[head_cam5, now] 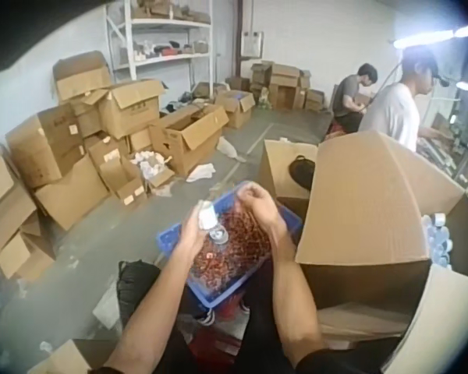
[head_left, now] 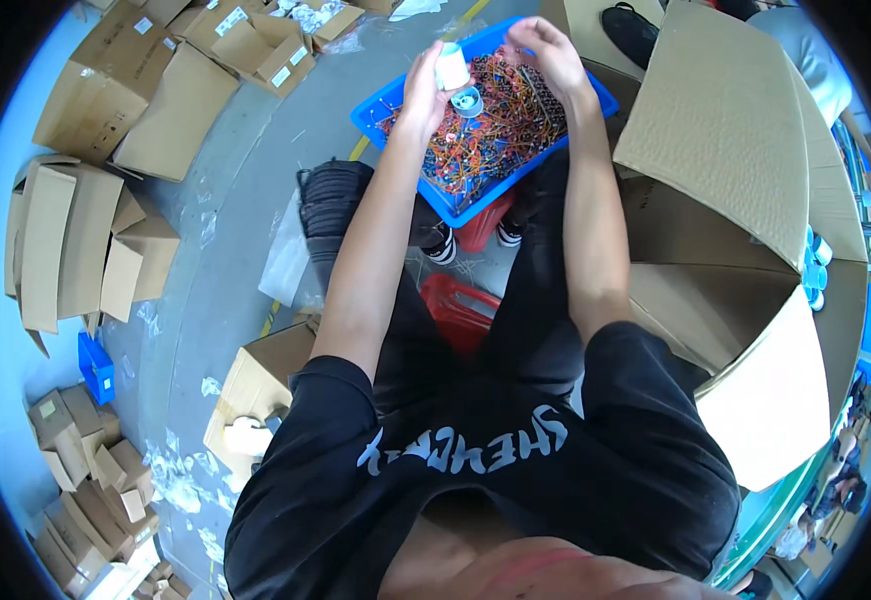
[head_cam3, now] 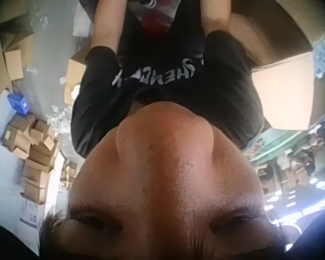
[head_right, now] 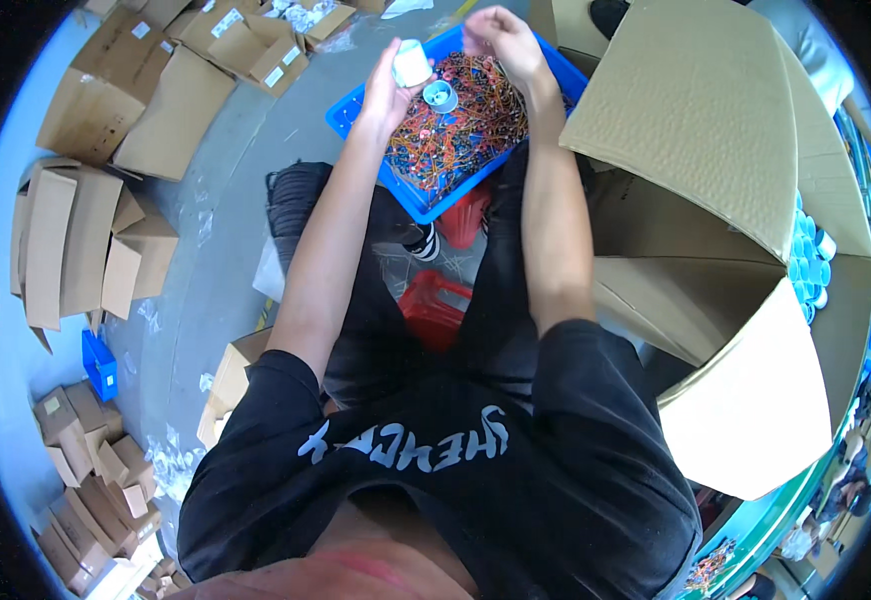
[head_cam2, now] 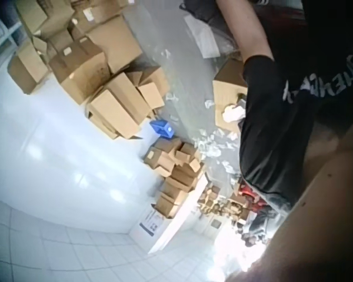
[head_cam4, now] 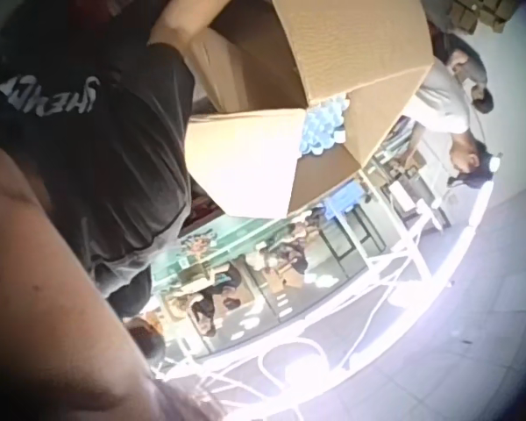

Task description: Packing small circular electronic components into white cylindrical tubes and then into a large cardboard box.

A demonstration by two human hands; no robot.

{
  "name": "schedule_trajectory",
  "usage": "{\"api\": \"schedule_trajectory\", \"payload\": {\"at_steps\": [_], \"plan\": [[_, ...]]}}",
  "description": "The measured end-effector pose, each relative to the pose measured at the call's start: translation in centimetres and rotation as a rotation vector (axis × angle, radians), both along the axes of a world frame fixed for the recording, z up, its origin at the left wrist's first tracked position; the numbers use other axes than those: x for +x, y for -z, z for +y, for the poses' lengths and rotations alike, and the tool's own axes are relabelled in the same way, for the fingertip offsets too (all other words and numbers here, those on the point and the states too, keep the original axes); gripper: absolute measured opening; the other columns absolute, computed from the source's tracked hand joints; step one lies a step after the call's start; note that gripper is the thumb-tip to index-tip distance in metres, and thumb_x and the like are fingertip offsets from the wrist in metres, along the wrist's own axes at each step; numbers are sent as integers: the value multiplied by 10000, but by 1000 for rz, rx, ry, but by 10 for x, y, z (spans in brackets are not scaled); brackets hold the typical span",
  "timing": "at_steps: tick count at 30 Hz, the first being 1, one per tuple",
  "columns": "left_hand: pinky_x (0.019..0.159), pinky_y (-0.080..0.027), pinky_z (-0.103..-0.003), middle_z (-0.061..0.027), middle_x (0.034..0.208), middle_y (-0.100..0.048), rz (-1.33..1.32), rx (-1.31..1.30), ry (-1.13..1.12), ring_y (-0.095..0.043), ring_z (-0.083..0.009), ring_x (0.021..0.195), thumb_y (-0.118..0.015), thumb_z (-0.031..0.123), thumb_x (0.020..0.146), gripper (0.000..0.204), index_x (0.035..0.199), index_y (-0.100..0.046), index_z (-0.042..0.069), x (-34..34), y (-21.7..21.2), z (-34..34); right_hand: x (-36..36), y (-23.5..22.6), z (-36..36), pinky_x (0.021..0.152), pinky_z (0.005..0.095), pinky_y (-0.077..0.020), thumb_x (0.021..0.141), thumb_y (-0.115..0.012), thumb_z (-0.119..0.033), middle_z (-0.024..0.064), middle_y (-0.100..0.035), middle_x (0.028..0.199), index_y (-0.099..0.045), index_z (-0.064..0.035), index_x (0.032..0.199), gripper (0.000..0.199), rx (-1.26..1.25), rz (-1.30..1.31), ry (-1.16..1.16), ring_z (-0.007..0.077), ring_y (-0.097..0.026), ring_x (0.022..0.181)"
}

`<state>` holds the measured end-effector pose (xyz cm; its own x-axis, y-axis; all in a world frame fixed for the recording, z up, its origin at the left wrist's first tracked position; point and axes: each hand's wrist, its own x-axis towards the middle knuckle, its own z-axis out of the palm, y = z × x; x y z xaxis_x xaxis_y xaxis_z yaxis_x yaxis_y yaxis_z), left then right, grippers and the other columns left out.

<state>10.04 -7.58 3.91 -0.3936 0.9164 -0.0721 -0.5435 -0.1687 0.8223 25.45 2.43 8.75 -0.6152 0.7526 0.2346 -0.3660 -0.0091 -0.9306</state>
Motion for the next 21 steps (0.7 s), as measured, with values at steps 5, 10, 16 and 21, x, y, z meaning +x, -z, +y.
{"api": "schedule_trajectory", "payload": {"at_steps": [5, 10, 16, 21], "plan": [[735, -522, -420, -114, 1026, -606, -47, 75, 113, -614, -269, 895, -443, 396, 938, 426, 1126, -522, 22, -10, -53, 36, -11, 59, -27, 769, 391, -508, 733, -741, -232, 134, -644, 970, -599, -78, 1073, 399, 931, -1081, -377, 266, -641, 910], [791, -491, -458, -90, 1060, -616, -222, 202, 169, -605, -242, 933, -373, 427, 951, 476, 1184, -514, 37, -42, -51, 36, -43, 86, -41, 753, 425, -505, 719, -718, -195, 115, -661, 873, -652, -136, 964, 261, 1036, -1150, -585, 326, -631, 893], [754, -480, -418, -60, 1001, -630, -192, 200, -12, -596, -212, 924, -367, 386, 969, 403, 1162, -540, 77, -77, -41, 15, -63, 84, -37, 723, 422, -505, 722, -712, -172, 146, -649, 861, -642, -98, 918, 221, 904, -1059, -444, 321, -631, 827], [702, -466, -385, -48, 973, -636, -407, 322, -92, -585, -186, 877, -424, 380, 958, 355, 1138, -562, 107, -77, -44, 10, -62, 111, -57, 693, 444, -509, 729, -662, -143, 135, -662, 850, -650, -54, 857, 155, 1157, -1262, -447, 308, -644, 849]]}}
